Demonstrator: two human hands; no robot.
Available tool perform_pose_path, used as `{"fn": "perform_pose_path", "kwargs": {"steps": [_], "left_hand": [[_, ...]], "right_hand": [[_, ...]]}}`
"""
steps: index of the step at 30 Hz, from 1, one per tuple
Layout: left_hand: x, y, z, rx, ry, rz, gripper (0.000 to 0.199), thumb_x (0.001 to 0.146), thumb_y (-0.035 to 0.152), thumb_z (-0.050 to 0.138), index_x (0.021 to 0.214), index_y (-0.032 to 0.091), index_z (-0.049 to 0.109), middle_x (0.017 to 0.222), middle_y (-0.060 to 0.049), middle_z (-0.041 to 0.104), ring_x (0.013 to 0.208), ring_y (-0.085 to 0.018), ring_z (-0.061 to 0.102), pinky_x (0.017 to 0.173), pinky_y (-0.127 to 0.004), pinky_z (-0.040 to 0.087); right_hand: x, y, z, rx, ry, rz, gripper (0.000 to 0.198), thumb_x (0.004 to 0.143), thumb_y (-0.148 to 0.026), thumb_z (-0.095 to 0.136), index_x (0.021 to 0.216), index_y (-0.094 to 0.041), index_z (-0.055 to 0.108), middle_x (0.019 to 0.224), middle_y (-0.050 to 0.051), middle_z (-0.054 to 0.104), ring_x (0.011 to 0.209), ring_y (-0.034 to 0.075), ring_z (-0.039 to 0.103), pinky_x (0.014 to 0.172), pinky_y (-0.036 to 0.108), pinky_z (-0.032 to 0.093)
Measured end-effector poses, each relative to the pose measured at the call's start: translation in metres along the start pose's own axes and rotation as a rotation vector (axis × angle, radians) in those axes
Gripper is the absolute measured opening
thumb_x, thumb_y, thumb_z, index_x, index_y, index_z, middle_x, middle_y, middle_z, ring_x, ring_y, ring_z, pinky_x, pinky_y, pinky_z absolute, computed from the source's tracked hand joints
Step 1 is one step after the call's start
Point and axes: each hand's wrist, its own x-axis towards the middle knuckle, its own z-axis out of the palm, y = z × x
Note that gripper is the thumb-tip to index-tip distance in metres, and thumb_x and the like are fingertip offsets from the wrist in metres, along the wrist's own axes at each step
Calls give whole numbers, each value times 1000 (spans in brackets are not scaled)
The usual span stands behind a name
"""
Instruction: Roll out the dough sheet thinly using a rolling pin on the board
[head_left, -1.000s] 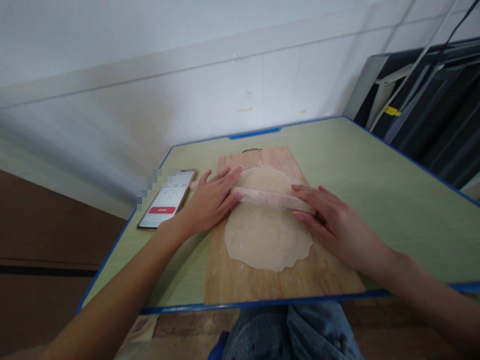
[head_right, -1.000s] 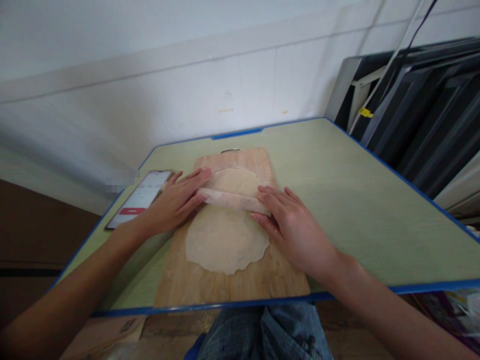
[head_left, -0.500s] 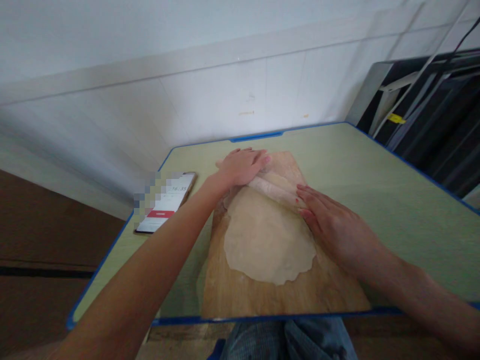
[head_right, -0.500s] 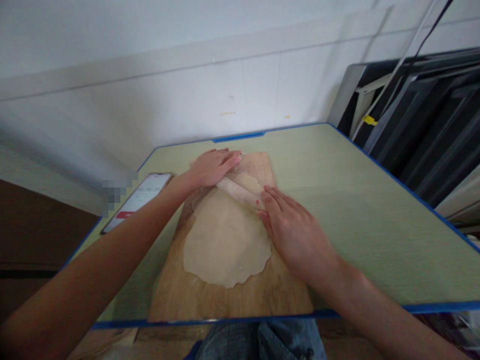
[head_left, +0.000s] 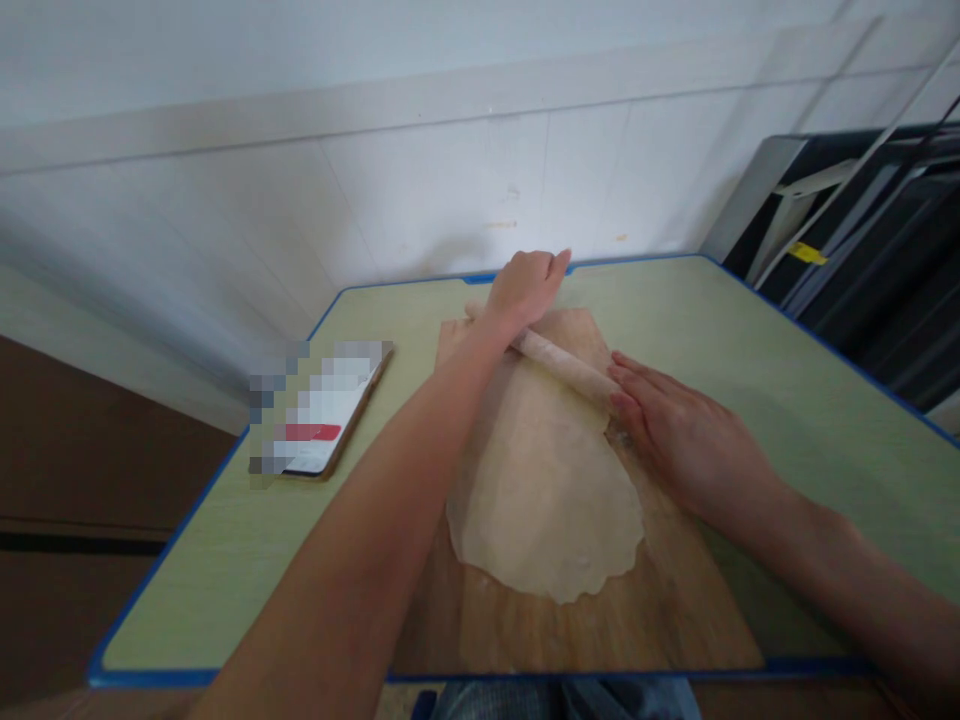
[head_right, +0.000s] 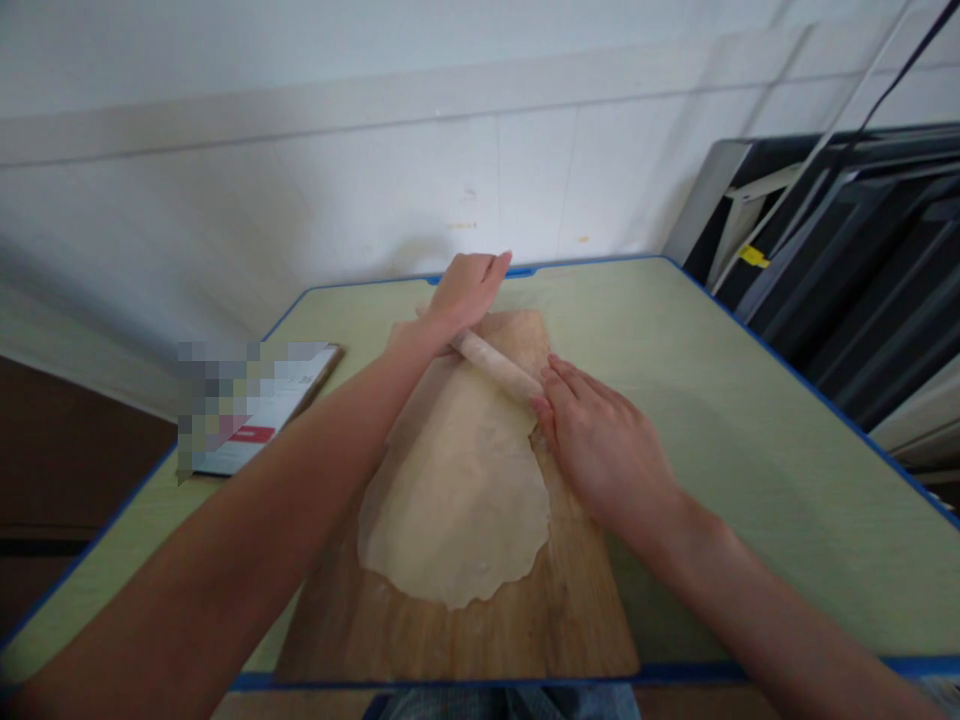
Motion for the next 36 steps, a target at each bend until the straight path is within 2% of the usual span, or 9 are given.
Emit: {"fn": "perform_pose_path", "kwargs": {"steps": [4, 9, 15, 23, 28, 32, 36], "left_hand": [[6, 4, 1, 14, 21, -11, 55, 102, 37, 22, 97, 11, 71, 94, -14, 70, 91, -21, 63, 87, -32, 43], [16, 14, 5, 20, 3, 7, 54, 102, 38, 24, 102, 10, 71, 100, -16, 70, 98, -26, 64, 87, -37, 45], [33, 28, 18, 4, -16, 12, 56, 102, 38, 23, 107, 6, 68, 106, -19, 68, 104, -29, 63, 91, -41, 45], [46, 31, 29, -23, -37, 13, 53, 102, 39, 25, 108, 7, 67, 108, -18, 67, 106, -30, 63, 94, -43, 45], [39, 27, 25, 4, -35, -1, 54, 102, 40, 24, 108, 9, 68, 109, -17, 68, 104, -28, 64, 91, -41, 46], [24, 22, 13, 37, -39, -3, 57, 102, 39, 23, 106, 6, 69, 107, -20, 68, 103, -29, 63, 90, -40, 45], [0, 9, -3, 77, -79, -1, 56, 101, 38, 22, 100, 9, 70, 102, -17, 70, 98, -25, 64, 88, -36, 45]], "right_hand": [[4, 0, 0, 64, -39, 53, 43, 98, -26, 32, 115, -4, 64, 117, 20, 67, 107, 30, 65, 91, 48, 54], [9, 2, 2, 115, -16, 128, 37, 97, -27, 36, 115, -14, 65, 116, 16, 69, 103, 29, 68, 85, 48, 57], [10, 12, 8, 141, -7, 158, 35, 97, -34, 39, 113, -16, 64, 119, 16, 68, 106, 31, 66, 89, 50, 55], [12, 18, 9, 162, -56, 159, 34, 97, -34, 39, 115, -16, 61, 115, 16, 69, 100, 31, 68, 83, 48, 57], [12, 14, 7, 165, -43, 116, 29, 96, -30, 41, 114, -18, 61, 109, 14, 71, 93, 29, 70, 78, 46, 59], [12, 11, 4, 180, -13, 73, 32, 96, -27, 41, 116, -14, 62, 113, 15, 70, 98, 29, 69, 83, 46, 58], [10, 8, 1, 255, -19, -2, 34, 95, -23, 40, 120, -16, 62, 119, 13, 68, 103, 27, 68, 85, 43, 58]]}}
